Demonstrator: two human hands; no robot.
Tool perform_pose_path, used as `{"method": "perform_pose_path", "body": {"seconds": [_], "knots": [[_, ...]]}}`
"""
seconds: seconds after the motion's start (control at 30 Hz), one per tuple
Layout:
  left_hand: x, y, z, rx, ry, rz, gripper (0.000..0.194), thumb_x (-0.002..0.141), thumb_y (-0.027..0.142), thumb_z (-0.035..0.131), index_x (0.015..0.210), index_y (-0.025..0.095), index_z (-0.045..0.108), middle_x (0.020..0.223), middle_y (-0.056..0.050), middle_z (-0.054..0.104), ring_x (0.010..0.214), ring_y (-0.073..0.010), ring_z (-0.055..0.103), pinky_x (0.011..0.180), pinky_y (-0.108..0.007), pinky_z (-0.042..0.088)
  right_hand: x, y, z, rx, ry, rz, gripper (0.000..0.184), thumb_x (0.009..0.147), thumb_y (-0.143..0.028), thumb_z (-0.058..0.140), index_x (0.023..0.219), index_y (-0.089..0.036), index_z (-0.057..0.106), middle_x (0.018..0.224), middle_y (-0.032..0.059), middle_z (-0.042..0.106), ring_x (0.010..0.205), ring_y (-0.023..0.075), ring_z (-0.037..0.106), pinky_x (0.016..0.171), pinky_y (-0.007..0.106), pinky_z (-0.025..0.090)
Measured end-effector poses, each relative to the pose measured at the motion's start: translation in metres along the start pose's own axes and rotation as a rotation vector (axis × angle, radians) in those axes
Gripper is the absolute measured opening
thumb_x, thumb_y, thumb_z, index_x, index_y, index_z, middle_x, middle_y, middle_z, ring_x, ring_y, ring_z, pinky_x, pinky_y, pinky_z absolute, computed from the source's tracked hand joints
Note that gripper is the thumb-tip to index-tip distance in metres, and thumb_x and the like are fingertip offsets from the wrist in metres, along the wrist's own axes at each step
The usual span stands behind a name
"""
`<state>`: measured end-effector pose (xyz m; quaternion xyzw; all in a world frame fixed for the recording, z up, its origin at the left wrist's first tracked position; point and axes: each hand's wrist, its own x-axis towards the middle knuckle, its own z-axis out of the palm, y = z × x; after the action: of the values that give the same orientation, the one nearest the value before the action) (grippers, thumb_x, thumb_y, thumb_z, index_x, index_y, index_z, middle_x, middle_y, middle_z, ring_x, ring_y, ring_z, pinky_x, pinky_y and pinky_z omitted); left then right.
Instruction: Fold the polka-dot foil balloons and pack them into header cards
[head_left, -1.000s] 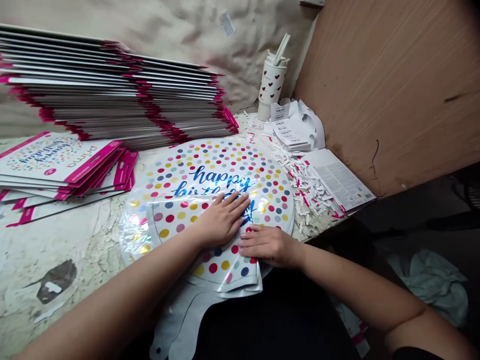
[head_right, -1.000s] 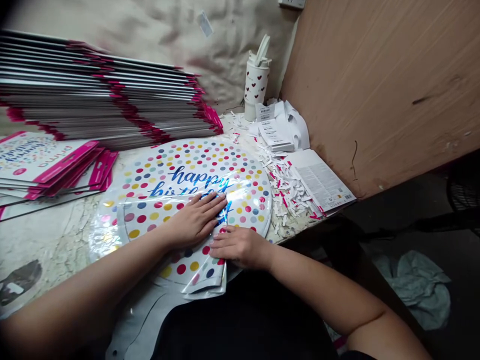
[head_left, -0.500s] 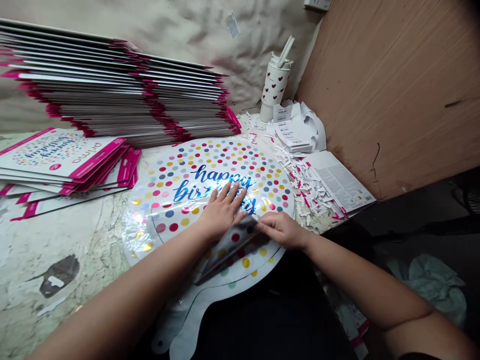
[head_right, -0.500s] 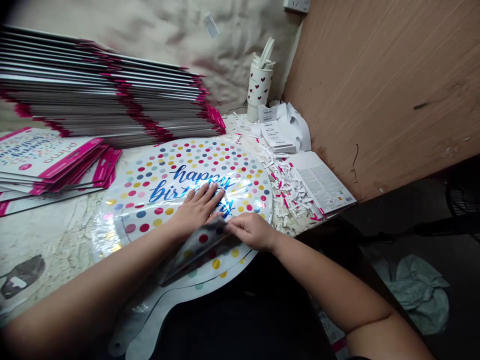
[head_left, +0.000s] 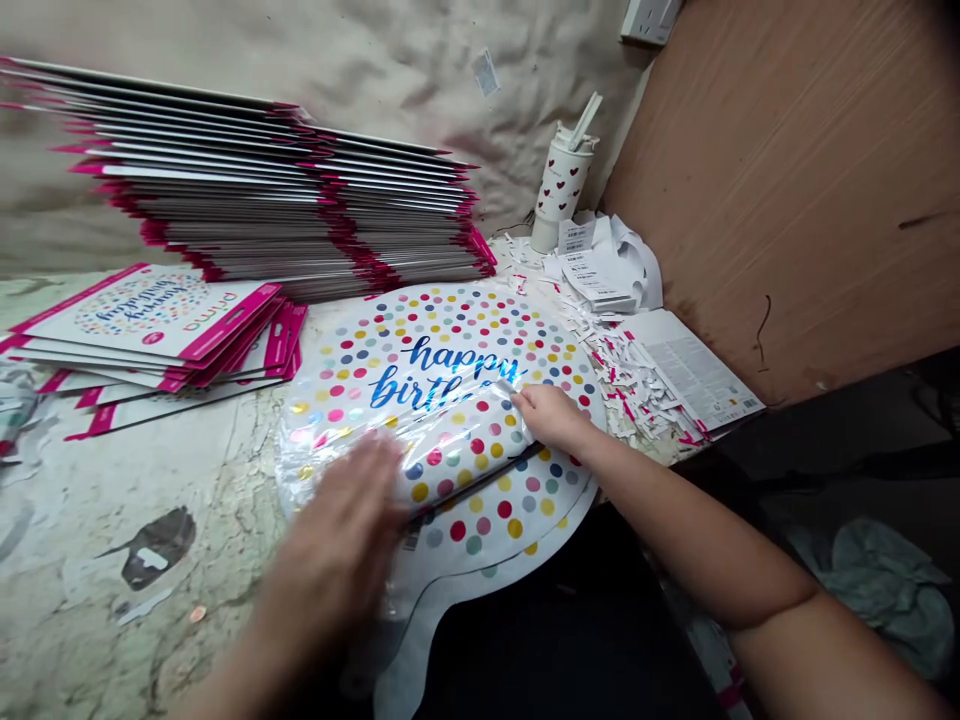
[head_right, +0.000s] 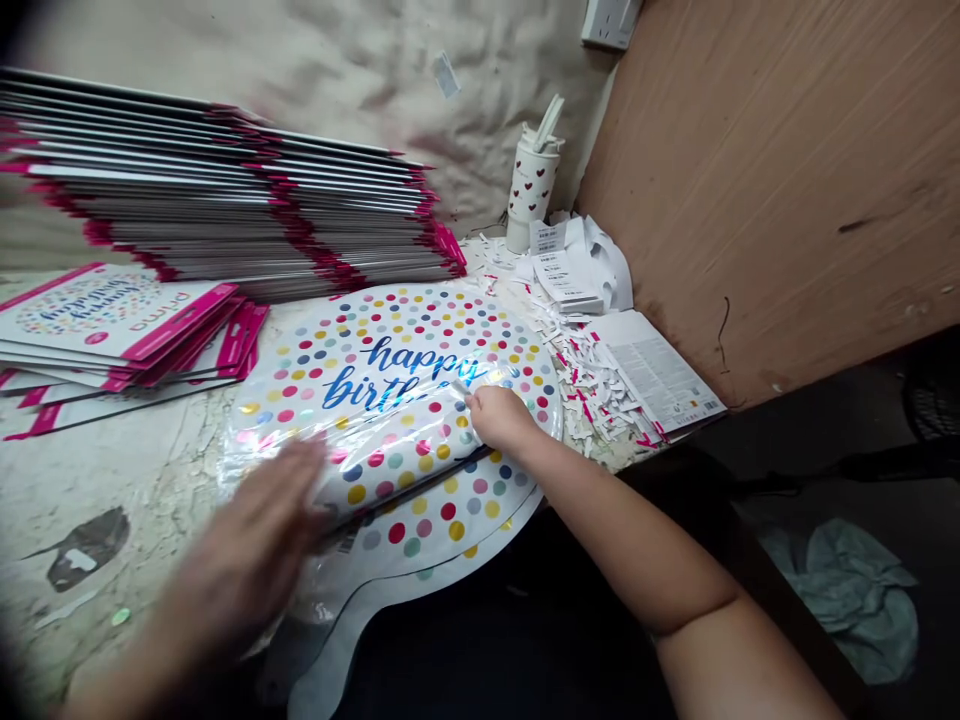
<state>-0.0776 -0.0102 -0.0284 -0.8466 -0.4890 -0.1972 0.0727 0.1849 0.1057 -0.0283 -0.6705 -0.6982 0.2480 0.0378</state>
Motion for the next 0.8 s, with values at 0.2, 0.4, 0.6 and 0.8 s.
{"method": "perform_pose_path", "body": {"seconds": [0.2, 0.4, 0.6, 0.8], "knots": [[0.002, 0.044, 0.039, 0.011, -0.252, 0.204, 0.062, 0.088, 0.046, 0.038, 0.138, 0.01, 0.032, 0.14, -0.016, 0.038, 0.13, -0.0284, 0.035, 0.101, -0.042, 0.036, -0.031, -0.009, 0.006, -0.176, 0.275, -0.098, 0.038, 0.091, -0.028, 0.034, 0.12, -0.01, 0.051, 0.114, 0.0178, 0.059, 0.097, 0.0285, 0.057, 0.075, 0.039, 0.044], [-0.004, 0.033, 0.041, 0.012, -0.31, 0.188, 0.062, 0.089, 0.047, 0.036, 0.138, 0.01, 0.031, 0.143, -0.015, 0.033, 0.134, -0.0261, 0.028, 0.103, -0.041, 0.034, -0.062, 0.005, 0.032, -0.394, 0.16, -0.882, 0.047, 0.085, -0.009, 0.036, 0.132, -0.01, 0.042, 0.137, 0.0132, 0.044, 0.127, 0.0249, 0.04, 0.106, 0.05, 0.027], [0.006, 0.046, 0.039, 0.022, -0.324, 0.139, 0.06, 0.088, 0.047, 0.036, 0.134, 0.009, 0.039, 0.14, -0.016, 0.037, 0.13, -0.0283, 0.034, 0.101, -0.043, 0.037, -0.044, 0.027, 0.022, -0.494, 0.481, -0.995, 0.03, 0.088, -0.007, 0.038, 0.109, -0.008, 0.06, 0.112, 0.016, 0.064, 0.105, 0.0258, 0.059, 0.095, 0.05, 0.041], [0.037, 0.053, 0.028, 0.092, -0.377, -0.024, 0.043, 0.08, 0.007, 0.039, 0.119, 0.001, 0.055, 0.121, -0.022, 0.057, 0.112, -0.0307, 0.055, 0.092, -0.04, 0.046, -0.094, 0.016, 0.017, -0.26, 0.645, -1.213, 0.029, 0.085, -0.012, 0.052, 0.113, -0.013, 0.058, 0.107, 0.0112, 0.066, 0.111, 0.0243, 0.056, 0.105, 0.049, 0.032]]}}
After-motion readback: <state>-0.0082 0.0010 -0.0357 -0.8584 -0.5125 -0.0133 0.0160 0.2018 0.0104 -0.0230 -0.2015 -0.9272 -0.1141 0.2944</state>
